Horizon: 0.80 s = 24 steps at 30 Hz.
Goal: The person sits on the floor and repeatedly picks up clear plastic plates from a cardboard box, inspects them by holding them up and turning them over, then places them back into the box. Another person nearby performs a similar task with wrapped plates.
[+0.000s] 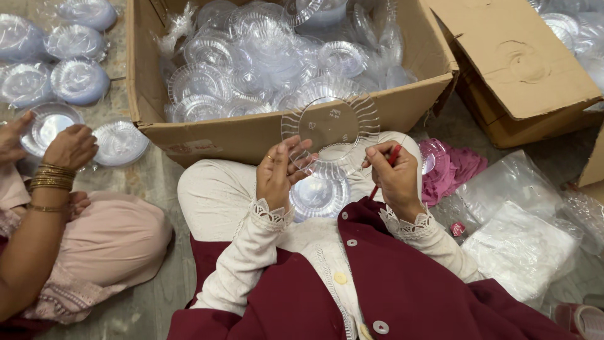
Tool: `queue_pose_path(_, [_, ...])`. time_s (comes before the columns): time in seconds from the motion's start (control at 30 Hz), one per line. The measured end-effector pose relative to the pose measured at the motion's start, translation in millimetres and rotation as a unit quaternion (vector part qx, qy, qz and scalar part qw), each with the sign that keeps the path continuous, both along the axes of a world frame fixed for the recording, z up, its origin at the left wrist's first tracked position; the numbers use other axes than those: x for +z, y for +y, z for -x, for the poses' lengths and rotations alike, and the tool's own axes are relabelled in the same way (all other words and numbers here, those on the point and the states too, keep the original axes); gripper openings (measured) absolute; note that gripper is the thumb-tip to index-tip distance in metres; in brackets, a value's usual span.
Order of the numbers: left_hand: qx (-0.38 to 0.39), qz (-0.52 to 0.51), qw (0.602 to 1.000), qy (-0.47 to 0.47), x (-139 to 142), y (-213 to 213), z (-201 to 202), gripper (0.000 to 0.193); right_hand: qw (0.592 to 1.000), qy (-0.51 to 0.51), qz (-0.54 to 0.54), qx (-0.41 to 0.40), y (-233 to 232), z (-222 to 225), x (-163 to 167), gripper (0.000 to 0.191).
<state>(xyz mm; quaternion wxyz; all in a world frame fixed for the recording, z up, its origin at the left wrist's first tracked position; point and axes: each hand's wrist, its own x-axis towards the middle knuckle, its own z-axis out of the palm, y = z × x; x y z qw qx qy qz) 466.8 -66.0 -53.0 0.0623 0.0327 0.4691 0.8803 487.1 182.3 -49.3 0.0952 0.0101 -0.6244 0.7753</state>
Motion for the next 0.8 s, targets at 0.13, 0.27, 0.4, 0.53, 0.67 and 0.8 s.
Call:
queue_pose_path(0.13, [-0.007, 0.028, 0.999, -0.021, -10.8, -5.5, 7.4, 0.044, 0.993, -0.020, -0.118, 0.005, 0.8, -3.2, 2.7, 0.011])
queue_pose_path(0.27, [0.112, 0.187, 0.976, 0.017, -22.7, -35.3, 6.5, 0.038, 0.958, -0.072, -0.263, 0.084, 2.7, 9.7, -14.0, 0.022])
queue_pose_path(0.4, [0.163, 0.305, 0.938, -0.029, -33.7, -124.5, -6.6, 0.036, 0.884, -0.023, -0.465, 0.043, -0.1, 44.4, -39.7, 0.035])
queue_pose_path(0.53, [0.192, 0.426, 0.871, -0.149, -60.3, -177.8, -22.9, 0.035, 0.845, -0.039, -0.529, 0.068, -14.6, 62.3, -52.5, 0.043])
queue_pose_path(0.67, [0.240, 0.384, 0.886, -0.103, -69.6, -191.1, -34.0, 0.040, 0.787, -0.016, -0.609, 0.093, -38.5, 73.0, -54.4, 0.048])
queue_pose_path(0.8, [0.381, 0.580, 0.714, 0.090, -52.1, -191.6, -41.2, 0.040, 0.760, -0.079, -0.631, 0.133, -45.6, 78.5, -59.3, 0.049])
